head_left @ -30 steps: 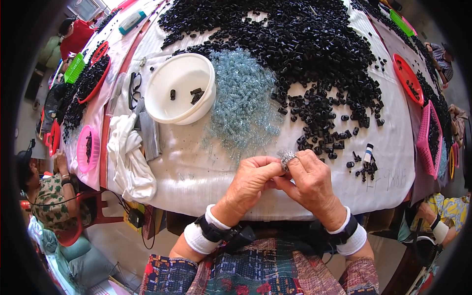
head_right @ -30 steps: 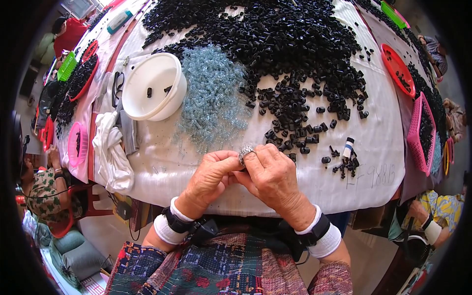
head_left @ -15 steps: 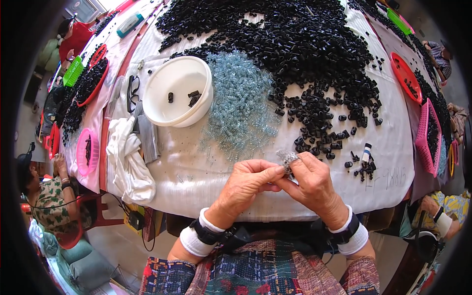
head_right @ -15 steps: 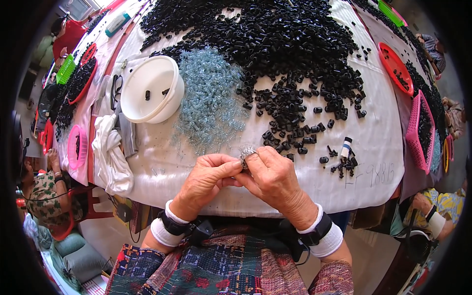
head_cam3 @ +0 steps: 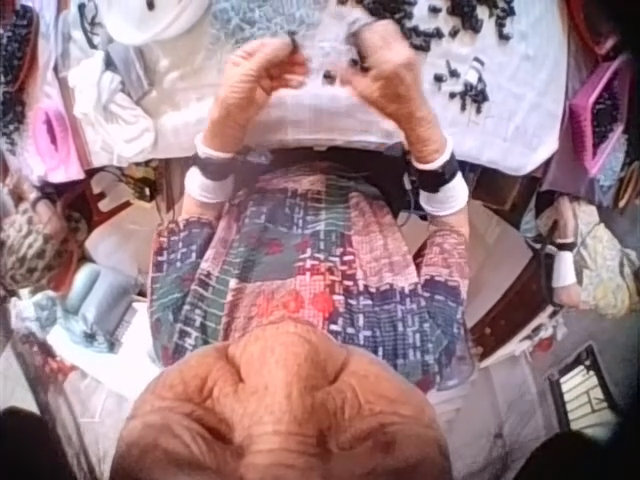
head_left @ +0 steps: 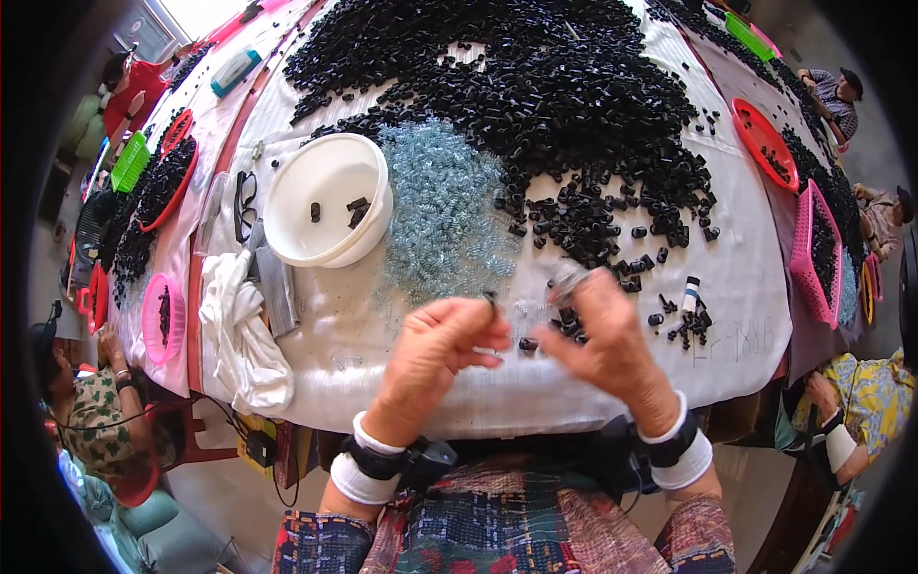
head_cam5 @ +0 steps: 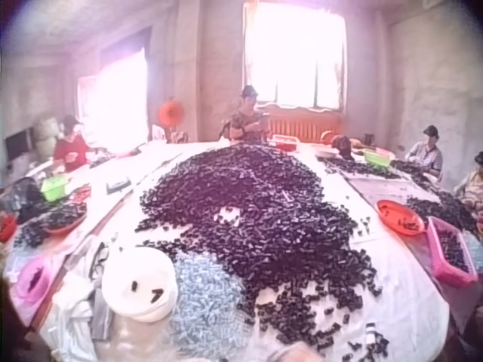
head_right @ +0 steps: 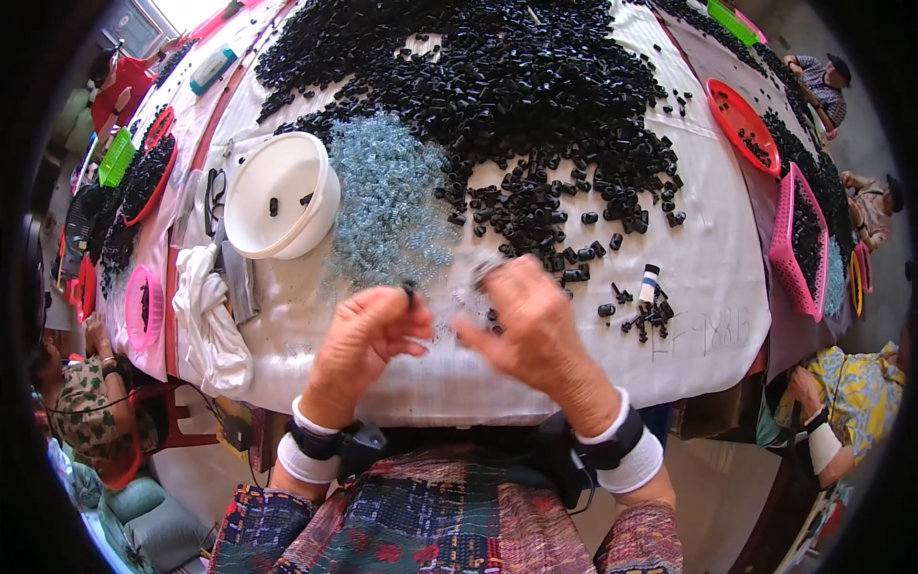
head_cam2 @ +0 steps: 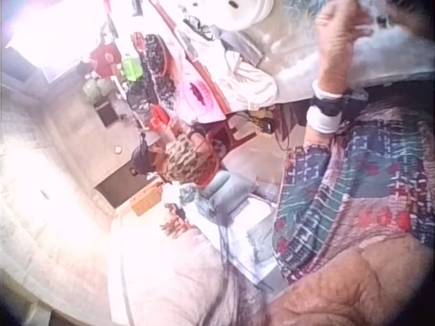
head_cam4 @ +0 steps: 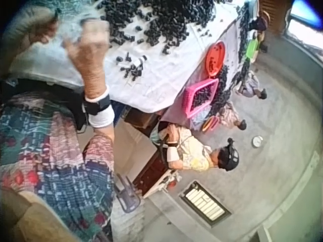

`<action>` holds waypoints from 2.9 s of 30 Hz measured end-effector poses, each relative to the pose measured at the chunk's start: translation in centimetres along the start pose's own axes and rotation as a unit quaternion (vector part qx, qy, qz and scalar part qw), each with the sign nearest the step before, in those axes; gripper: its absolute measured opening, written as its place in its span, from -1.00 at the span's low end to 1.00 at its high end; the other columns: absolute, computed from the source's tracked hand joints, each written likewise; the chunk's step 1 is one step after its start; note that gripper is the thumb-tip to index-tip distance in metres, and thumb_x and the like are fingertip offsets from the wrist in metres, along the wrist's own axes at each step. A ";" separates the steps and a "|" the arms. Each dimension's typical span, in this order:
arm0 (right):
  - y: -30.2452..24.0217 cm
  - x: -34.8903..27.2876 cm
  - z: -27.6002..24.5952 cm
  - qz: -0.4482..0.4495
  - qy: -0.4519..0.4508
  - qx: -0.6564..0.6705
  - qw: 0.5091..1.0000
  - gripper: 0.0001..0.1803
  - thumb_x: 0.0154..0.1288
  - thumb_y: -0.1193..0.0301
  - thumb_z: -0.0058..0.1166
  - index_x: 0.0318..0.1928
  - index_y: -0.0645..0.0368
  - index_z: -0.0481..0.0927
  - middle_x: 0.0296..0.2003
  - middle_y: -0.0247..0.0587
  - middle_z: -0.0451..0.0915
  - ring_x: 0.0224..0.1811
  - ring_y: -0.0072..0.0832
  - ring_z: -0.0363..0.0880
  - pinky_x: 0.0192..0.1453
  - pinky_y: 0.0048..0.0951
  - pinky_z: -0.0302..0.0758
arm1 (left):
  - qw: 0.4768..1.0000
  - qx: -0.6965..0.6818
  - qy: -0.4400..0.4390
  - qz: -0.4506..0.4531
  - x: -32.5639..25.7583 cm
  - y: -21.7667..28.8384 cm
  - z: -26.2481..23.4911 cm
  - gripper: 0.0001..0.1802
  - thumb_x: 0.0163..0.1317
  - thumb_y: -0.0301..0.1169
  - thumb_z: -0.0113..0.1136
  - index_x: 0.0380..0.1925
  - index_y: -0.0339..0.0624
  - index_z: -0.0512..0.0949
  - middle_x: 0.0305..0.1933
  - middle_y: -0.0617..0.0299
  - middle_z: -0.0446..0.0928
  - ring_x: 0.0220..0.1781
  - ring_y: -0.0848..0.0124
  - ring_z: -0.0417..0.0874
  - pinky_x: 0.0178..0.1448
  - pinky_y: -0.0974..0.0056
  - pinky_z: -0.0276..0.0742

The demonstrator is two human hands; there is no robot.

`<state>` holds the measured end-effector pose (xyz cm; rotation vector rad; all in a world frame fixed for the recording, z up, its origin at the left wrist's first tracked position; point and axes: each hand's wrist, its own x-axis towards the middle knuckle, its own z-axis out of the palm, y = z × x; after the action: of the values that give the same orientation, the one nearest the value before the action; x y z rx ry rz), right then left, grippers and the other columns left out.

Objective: Assembling and sorting small plastic components on a table in a manufacturing environment.

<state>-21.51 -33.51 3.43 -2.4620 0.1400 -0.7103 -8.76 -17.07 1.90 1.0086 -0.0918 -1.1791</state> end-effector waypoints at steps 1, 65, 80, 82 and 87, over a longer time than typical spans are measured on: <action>1.1 0.1 -0.2 0.028 0.031 -0.025 0.999 -0.76 -0.02 0.50 0.18 -0.31 0.32 0.46 -0.45 -0.06 0.45 -0.37 -0.17 0.44 -0.29 -0.23 0.42 | 0.999 -0.017 0.015 0.027 0.1 0.9 -0.6 -0.76 0.23 -0.26 0.14 -0.31 -0.23 0.57 -0.31 0.10 0.62 -0.34 0.37 0.67 -0.34 0.31 0.63; 1.5 -2.6 2.3 0.129 0.019 0.079 0.988 -0.61 0.03 0.70 0.01 -0.05 0.32 0.41 -0.38 -0.24 0.48 -0.46 -0.64 0.48 -0.38 -0.62 0.44 | 0.814 0.536 0.025 0.222 1.5 -2.6 0.1 -0.79 0.04 -0.56 0.23 -0.26 -0.33 0.58 -0.48 0.29 0.57 -0.49 0.61 0.52 -0.42 0.49 0.43; -1.0 -2.4 2.1 0.126 0.080 0.301 0.942 -0.59 0.05 0.65 0.13 -0.04 0.27 0.38 -0.41 -0.26 0.56 -0.43 -0.57 0.55 -0.30 -0.54 0.49 | 0.958 0.265 -0.032 0.106 0.1 -2.7 2.5 -0.84 0.10 -0.52 0.24 -0.31 -0.35 0.56 -0.36 0.31 0.59 -0.34 0.60 0.58 -0.23 0.48 0.52; -1.0 -2.7 2.3 0.130 0.078 0.278 0.948 -0.58 0.05 0.65 0.13 -0.03 0.27 0.39 -0.41 -0.27 0.56 -0.43 -0.55 0.55 -0.31 -0.52 0.49 | 0.954 0.273 -0.022 0.120 0.0 -2.7 2.6 -0.84 0.10 -0.52 0.24 -0.30 -0.35 0.56 -0.38 0.30 0.59 -0.34 0.60 0.58 -0.23 0.49 0.52; -0.8 -2.8 2.2 0.131 0.080 0.277 0.949 -0.58 0.05 0.66 0.13 -0.03 0.27 0.40 -0.41 -0.27 0.56 -0.41 -0.54 0.55 -0.31 -0.52 0.49 | 0.938 0.306 -0.005 0.163 -0.1 -3.0 2.4 -0.83 0.10 -0.51 0.26 -0.29 -0.33 0.58 -0.36 0.26 0.60 -0.35 0.59 0.59 -0.25 0.48 0.52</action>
<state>-22.83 -31.07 1.07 -1.8095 0.2817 -0.7145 -12.21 -18.51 1.26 1.4633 -0.6424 -0.8585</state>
